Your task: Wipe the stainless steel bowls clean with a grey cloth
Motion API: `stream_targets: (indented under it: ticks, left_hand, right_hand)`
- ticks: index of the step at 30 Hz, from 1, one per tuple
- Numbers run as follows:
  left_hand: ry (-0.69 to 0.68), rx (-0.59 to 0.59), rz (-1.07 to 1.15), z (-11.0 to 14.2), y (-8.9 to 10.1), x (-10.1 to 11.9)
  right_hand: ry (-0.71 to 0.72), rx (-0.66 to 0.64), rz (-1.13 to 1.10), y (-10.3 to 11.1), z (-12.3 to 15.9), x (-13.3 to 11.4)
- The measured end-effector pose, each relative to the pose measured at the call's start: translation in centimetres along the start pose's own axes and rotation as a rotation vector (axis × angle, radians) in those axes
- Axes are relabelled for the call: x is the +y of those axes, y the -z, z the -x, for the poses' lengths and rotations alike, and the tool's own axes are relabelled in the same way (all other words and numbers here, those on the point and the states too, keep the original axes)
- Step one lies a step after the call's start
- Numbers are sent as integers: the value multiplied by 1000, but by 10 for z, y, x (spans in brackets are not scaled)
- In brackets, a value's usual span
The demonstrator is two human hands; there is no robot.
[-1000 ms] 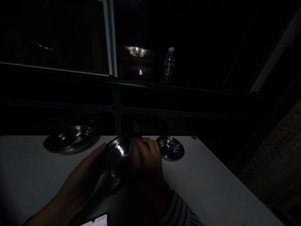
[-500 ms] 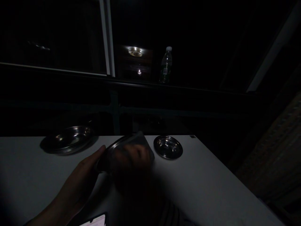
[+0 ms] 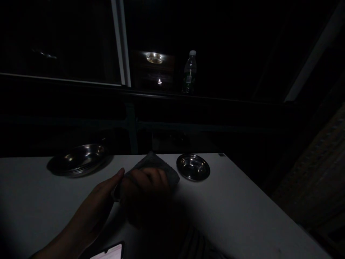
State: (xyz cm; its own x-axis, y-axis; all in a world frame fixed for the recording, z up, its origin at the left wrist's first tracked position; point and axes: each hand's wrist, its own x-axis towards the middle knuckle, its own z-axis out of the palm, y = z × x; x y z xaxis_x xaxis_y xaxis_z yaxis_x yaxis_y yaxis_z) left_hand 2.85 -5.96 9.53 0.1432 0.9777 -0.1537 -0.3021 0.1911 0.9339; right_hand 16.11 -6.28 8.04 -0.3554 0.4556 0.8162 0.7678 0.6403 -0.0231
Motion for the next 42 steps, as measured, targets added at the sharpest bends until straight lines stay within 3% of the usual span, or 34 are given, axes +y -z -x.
stream_targets:
  ticks: [5,7,10,12,19,24,28,34,36,38,42]
  left_hand:
    - [4,-37,-27,1,-2,3]
    - [-15,-23,-43,2,-2,3]
    - [-27,4,-27,2,0,1]
    - [-11,13,-5,1,0,0]
    - [91,-86,151,1,-5,4]
    - [152,-215,181,4,-4,8]
    - [132,-246,194,4,-3,8]
    - [56,-73,207,-1,-2,5]
    - [64,-43,187,-1,-2,5]
    - [69,-49,185,0,-1,4]
    - [76,-68,196,0,-1,4]
  right_hand:
    - [-299,137,-80,1,-4,17]
    - [-225,127,-47,-2,-2,12]
    - [15,50,7,-6,2,-5]
    - [63,5,26,-7,4,-10]
    - [-393,109,-194,3,-4,31]
    - [-557,175,-233,13,-8,42]
    - [-440,172,-182,15,-7,36]
    - [83,-16,58,0,3,1]
    - [154,-19,88,-3,4,1]
    - [43,71,38,-3,2,11]
    - [-396,177,-202,2,-3,36]
